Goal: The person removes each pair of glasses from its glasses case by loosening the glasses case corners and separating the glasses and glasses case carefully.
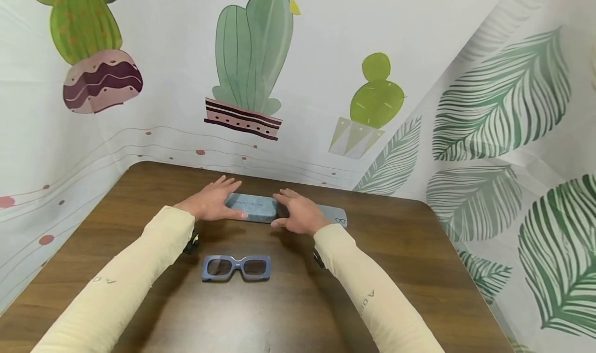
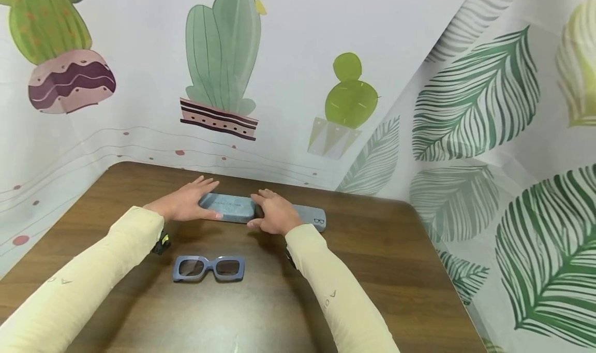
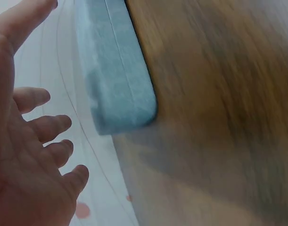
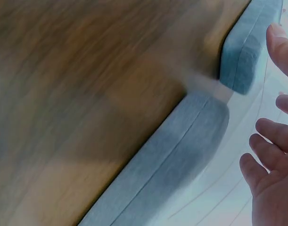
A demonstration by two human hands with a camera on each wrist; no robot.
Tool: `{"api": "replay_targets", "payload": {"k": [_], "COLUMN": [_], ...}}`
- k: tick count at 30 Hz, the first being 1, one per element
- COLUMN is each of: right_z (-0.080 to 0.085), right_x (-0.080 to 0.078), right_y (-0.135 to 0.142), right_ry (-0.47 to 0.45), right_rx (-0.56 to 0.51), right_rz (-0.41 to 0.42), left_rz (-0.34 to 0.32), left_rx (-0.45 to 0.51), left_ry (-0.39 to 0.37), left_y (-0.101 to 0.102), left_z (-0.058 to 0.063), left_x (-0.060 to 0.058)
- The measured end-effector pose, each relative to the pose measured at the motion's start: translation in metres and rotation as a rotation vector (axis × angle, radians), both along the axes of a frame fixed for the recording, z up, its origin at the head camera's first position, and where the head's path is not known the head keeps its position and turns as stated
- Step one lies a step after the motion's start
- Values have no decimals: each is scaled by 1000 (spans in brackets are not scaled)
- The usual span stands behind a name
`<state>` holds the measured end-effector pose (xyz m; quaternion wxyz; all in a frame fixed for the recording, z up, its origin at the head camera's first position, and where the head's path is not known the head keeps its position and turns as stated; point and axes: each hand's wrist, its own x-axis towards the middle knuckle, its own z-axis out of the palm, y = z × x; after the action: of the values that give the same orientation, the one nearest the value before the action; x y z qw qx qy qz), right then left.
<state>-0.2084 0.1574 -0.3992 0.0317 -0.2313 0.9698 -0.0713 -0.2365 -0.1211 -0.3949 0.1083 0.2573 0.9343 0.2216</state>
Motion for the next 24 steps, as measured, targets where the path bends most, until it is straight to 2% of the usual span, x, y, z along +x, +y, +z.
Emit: {"api": "replay_targets", "payload": {"k": [11,24], "right_z": [3,5], "right_x": [5,10], "right_y": [37,80], "right_ry": [12,36], "right_rx": [-21,-18], "right_rz": [-28,-72], "left_rz": [-69,-139], "left_rx": [-36,-69], "left_ry": [20,47], "left_y": [34,78], "left_z": [10,10], "left_x": [5,16]}}
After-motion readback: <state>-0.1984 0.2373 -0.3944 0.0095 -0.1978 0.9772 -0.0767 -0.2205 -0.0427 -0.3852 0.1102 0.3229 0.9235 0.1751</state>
